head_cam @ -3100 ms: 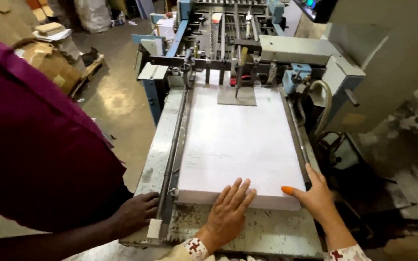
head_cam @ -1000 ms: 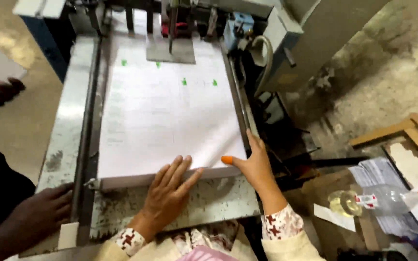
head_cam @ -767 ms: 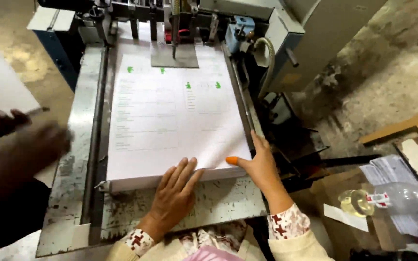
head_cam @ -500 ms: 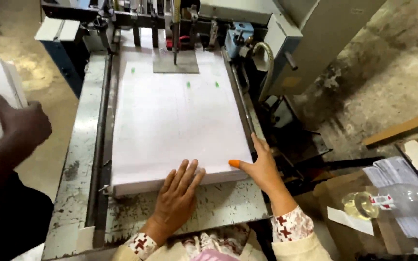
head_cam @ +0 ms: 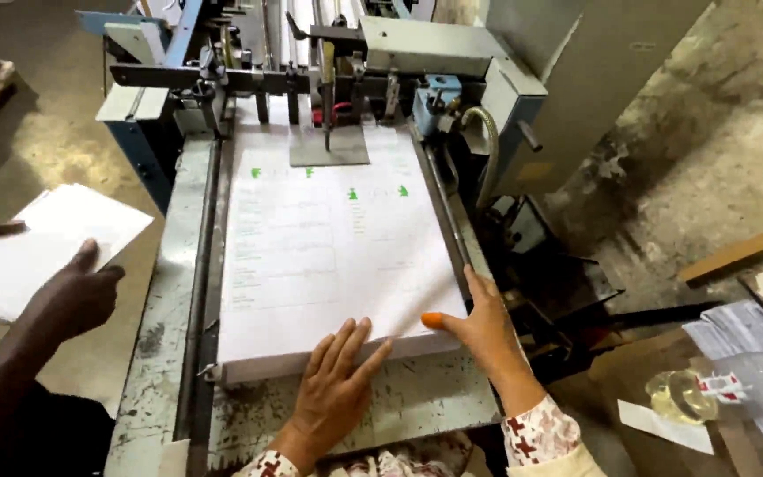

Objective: Operating a binding machine to process paper into notebooks, including alignment and stacking.

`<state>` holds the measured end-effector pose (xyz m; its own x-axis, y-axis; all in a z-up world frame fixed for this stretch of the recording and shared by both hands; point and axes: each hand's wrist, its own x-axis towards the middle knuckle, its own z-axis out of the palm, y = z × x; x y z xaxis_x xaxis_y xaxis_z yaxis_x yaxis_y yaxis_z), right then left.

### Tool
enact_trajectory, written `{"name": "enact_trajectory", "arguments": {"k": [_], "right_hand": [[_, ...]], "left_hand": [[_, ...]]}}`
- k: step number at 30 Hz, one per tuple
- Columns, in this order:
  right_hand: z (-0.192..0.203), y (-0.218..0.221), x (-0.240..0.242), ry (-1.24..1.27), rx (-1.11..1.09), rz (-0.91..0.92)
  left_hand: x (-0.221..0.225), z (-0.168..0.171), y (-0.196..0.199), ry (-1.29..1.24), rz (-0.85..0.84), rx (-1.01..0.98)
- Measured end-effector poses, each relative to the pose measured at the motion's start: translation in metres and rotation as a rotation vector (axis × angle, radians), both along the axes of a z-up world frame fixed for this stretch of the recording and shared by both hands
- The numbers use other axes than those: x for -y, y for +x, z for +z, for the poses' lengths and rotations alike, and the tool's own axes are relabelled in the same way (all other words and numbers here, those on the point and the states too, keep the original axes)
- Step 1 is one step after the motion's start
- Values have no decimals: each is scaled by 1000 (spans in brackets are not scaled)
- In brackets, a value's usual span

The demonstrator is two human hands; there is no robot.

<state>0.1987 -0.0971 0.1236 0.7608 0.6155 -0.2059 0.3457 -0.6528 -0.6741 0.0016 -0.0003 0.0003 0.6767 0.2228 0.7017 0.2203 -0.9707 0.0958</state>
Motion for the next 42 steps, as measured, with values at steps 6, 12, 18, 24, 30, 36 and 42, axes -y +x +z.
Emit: {"name": "enact_trajectory", "arguments": {"k": [6,12,18,24,30,36,42], "right_hand": [[1,0,2,15,6,24],[-7,8,3,22,-26,29],[-4,7,2,-12,-74,8],[2,0,-2,-62,-28,-27],[1,0,-1,-46,4,-22],[-1,2,-1,-58,-12,-30],[-2,5,3,-5,-85,15]], "left_hand": [[1,2,0,-11,7,7],[2,-1,0,18,53,-61],[3,2,0,67,83,-48],[0,-1,-2,22,28,-54],[-1,-1,-1,39,7,-30],[0,-7,3,67,48,15],[1,-11,5,109,125,-41]]}}
